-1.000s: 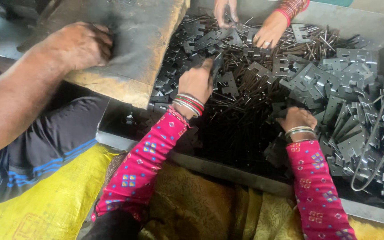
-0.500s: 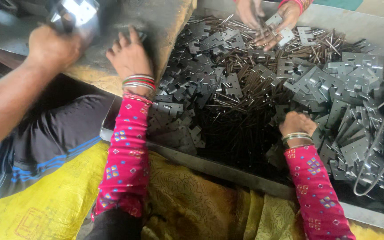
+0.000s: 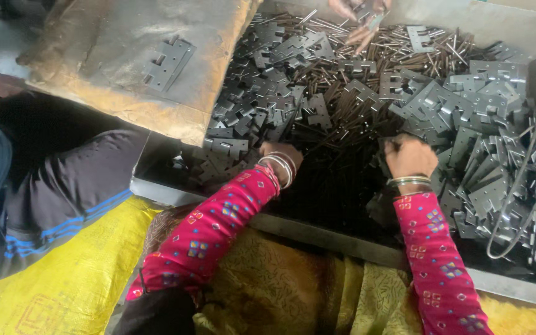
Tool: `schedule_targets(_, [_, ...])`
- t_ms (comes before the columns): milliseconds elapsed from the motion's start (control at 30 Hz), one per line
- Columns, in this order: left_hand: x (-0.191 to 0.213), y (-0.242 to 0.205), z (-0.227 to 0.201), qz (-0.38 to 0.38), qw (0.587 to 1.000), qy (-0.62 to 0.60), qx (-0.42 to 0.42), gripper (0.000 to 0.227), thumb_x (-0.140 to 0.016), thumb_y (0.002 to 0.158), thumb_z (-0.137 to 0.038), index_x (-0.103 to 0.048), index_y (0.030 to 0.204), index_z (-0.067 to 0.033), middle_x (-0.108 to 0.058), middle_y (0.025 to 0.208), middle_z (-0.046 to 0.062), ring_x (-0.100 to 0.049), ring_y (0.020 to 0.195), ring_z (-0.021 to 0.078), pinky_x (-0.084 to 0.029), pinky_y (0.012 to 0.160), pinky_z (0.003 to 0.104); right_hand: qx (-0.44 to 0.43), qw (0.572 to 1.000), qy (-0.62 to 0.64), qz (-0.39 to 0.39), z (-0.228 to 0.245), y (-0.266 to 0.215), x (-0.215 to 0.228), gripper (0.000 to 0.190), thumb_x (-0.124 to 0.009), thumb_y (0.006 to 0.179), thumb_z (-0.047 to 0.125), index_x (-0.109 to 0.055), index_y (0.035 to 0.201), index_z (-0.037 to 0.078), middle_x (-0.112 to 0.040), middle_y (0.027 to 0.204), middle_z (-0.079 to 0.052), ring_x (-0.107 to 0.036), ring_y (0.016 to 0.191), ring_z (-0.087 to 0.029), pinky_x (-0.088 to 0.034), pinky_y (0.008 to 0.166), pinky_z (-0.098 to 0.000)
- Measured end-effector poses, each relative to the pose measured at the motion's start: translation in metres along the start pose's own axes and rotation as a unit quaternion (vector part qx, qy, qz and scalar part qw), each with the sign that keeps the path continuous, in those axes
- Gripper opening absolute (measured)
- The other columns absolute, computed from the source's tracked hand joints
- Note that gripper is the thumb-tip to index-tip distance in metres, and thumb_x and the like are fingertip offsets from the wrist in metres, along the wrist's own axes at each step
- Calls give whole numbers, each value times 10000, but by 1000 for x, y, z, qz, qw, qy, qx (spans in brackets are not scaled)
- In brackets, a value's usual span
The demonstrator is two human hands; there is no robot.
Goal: The person sits on the floor and repeatedly picks up metal plates and pins from a bin, inserts the pins into the plates, and places the assembled units into a tray. The task is performed continuously by hand without tools.
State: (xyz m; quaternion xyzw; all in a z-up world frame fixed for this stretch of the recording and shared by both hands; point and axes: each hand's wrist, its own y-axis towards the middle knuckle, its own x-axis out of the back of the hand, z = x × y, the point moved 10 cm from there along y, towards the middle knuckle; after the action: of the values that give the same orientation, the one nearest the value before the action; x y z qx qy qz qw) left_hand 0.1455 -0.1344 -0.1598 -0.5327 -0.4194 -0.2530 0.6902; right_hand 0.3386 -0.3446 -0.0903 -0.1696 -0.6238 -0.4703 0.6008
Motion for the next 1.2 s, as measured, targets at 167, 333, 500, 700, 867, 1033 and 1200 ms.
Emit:
schedule_targets(167, [-17,15,-6,23,997,76,16,279,-700,912,-268,-758,1158,-151,-730,1147,90,-703,1046,332,-514,782,603,-50,937,294,-184,-96,1,52,156,-781,1047,213,-756,1036,59,-743,936,-152,-717,851,-342,-575,793,-411])
schedule_targets(333, [-14,47,27,-103,992,-31,-69,200,-669,923,-216,-811,1043,-144,-777,1051,122,-727,968,341,-571,778,487,-58,937,272,-210,-129,-11,85,130,-790,1023,158,-764,1029,32,-759,932,-149,-736,842,-309,-585,796,-389])
schedule_targets(500, [15,54,45,-183,896,-326,-238,119,-735,883,-176,-752,927,-67,-776,894,98,-740,813,252,-590,760,425,-55,978,-108,169,-80,-26,24,483,-789,825,612,-798,1023,172,-758,936,-156,-720,892,-358,-536,860,-510])
schedule_targets(700, [60,26,30,-147,588,-713,-353,197,-686,976,-72,-668,1172,-53,-695,1049,5,-678,902,98,-627,761,299,28,967,-219,125,-36,-54,15,430,-797,717,513,-754,999,191,-738,1099,-95,-614,1175,-309,-400,1001,-602])
schedule_targets(867, [63,5,8,-166,797,-508,-281,235,-862,798,-214,-747,975,-111,-767,876,16,-702,805,135,-530,711,299,16,978,-185,98,-41,-51,23,382,-810,700,456,-755,974,196,-739,1110,-92,-626,1170,-332,-403,1007,-639])
schedule_targets(1033, [56,4,2,-180,852,-431,-236,198,-854,793,-221,-747,902,-94,-762,855,42,-725,796,169,-561,762,328,-115,831,528,135,-60,-47,55,570,-860,772,541,-677,1101,113,-739,1103,-124,-686,1111,-310,-464,1051,-632])
schedule_targets(1200, [83,-7,28,-272,738,-561,-259,404,-816,811,-75,-667,1185,-38,-748,1002,83,-721,883,150,-594,790,294,-301,468,831,-20,-69,-54,84,514,-606,908,564,-691,1006,67,-775,1060,-120,-752,1012,-264,-559,972,-552])
